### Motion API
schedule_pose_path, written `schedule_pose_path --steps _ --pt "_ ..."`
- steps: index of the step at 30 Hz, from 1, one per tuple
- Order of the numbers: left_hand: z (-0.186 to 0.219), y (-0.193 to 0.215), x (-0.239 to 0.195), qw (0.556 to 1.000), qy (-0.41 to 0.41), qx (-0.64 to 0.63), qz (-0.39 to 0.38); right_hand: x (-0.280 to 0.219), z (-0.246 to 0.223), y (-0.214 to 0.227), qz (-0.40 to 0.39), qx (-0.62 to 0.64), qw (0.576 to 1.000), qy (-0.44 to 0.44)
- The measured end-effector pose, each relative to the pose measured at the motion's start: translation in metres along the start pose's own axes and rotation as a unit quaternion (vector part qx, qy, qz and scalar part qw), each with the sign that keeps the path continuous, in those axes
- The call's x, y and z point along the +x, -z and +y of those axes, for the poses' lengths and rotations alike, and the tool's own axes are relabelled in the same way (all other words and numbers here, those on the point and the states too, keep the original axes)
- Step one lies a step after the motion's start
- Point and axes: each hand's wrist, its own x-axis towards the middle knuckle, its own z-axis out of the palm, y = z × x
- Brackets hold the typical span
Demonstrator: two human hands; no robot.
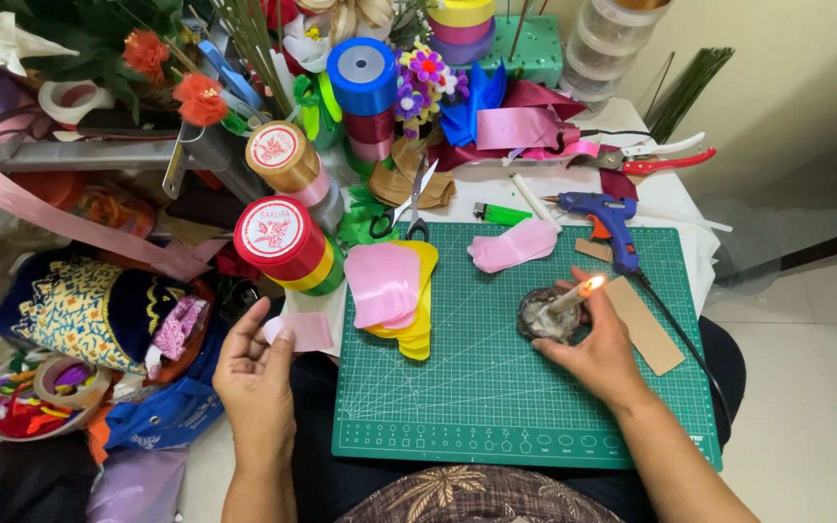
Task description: Sealing the edges of cut pink ribbon pieces using a candle flame to prevent fraying.
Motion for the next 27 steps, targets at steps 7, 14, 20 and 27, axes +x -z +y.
schedule_pose_path --steps 7,14,20,27 --pt "-0.008 -0.017 -0.011 0.995 0.034 -0.059 -0.069 -0.011 -0.012 -0.015 -0.028 0.02 0.999 0.015" --pt "0.002 -0.054 -0.04 0.958 0.145 -0.071 -0.235 -0.024 -0.02 -0.025 -0.052 -0.017 0.998 0.034" --pt "0.007 -0.08 -0.059 0.936 0.175 -0.066 -0.3 -0.029 -0.013 -0.028 -0.047 -0.041 0.997 0.053" --pt "0.027 -0.098 -0.085 0.919 0.192 -0.005 -0.345 -0.081 -0.025 -0.016 0.133 0.169 0.976 0.042"
